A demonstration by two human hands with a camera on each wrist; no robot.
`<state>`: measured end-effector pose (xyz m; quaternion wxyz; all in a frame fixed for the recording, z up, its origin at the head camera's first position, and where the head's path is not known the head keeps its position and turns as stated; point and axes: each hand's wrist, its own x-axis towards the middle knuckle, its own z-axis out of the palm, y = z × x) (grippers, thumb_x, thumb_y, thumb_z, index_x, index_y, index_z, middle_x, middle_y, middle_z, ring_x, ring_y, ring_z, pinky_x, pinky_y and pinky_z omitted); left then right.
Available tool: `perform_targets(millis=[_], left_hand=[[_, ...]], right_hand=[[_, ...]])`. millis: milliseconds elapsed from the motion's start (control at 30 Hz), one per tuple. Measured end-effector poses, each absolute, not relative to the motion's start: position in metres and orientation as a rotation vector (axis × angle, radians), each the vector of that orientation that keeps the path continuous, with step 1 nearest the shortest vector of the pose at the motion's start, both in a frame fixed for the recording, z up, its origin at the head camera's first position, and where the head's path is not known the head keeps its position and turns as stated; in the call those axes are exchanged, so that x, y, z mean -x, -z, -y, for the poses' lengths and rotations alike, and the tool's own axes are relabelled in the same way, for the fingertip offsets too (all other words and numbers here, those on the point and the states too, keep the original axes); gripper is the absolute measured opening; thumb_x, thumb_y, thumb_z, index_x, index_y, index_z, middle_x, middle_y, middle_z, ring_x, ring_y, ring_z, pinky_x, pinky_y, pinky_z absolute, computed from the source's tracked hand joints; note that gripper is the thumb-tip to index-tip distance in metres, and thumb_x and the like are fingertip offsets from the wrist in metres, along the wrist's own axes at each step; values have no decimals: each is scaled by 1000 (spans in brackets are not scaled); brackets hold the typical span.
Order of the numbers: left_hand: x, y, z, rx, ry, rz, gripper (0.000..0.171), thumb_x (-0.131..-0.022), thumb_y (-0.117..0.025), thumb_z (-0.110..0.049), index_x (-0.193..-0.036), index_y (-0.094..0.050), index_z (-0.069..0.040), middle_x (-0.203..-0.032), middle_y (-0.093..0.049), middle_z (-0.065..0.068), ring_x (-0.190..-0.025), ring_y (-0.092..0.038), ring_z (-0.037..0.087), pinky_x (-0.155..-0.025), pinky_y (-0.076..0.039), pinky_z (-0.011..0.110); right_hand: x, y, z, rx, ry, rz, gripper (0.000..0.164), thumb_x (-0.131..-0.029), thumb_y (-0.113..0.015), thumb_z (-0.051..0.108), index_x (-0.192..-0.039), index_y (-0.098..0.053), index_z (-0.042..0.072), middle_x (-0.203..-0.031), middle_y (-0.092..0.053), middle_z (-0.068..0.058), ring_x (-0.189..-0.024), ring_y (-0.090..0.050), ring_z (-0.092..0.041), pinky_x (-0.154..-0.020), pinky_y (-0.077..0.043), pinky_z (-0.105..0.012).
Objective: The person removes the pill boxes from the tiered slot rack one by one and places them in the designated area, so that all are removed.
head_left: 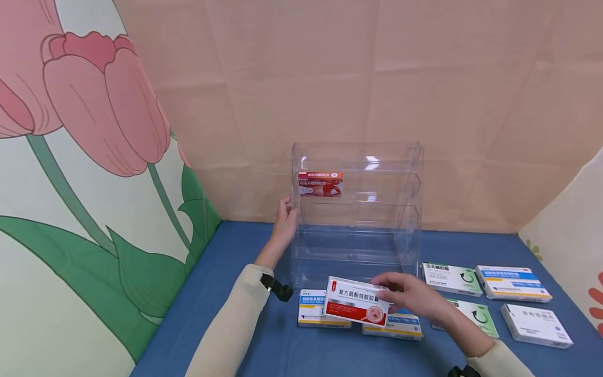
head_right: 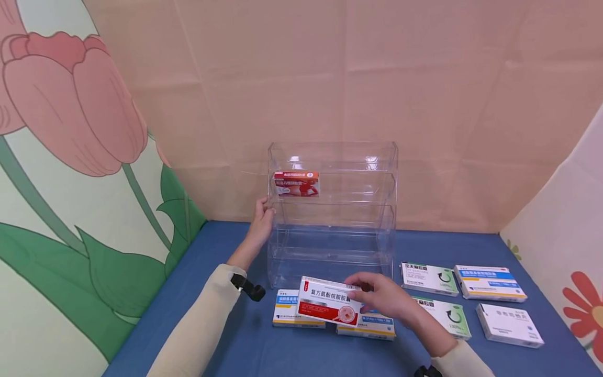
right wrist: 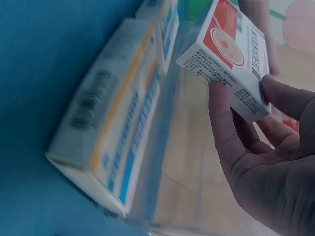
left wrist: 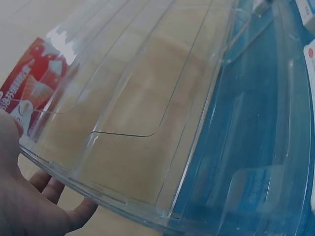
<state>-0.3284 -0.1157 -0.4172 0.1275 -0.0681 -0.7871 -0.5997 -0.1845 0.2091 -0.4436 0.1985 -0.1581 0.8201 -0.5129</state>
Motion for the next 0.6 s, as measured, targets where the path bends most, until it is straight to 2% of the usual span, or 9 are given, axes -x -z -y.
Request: perform_targets(millis=[267,600], left_hand=[[324,409,123,208,1740,2399,51,-101,-43,-22,-149,-33,-11,-123,-51,19,-102,-53,32,-84,-42,41],[324,405,128,215,1779,2444,53,-102,-46,-22,-152,-30,-12,-122,-50,17,-104,-53,30,-85,-43,39]], right_hand=[[176,466,-195,488,1529,-2087,39,-97,-67,25,-130,-63,4,-119,-66,-12,-99,-64,-26,-75,-60,-43],[161,479,-172,471,1539,-1979,32,-97,-67,23,-125,-66,8,-117,-68,-10,-97,-66,-26,-74,-59,-43]])
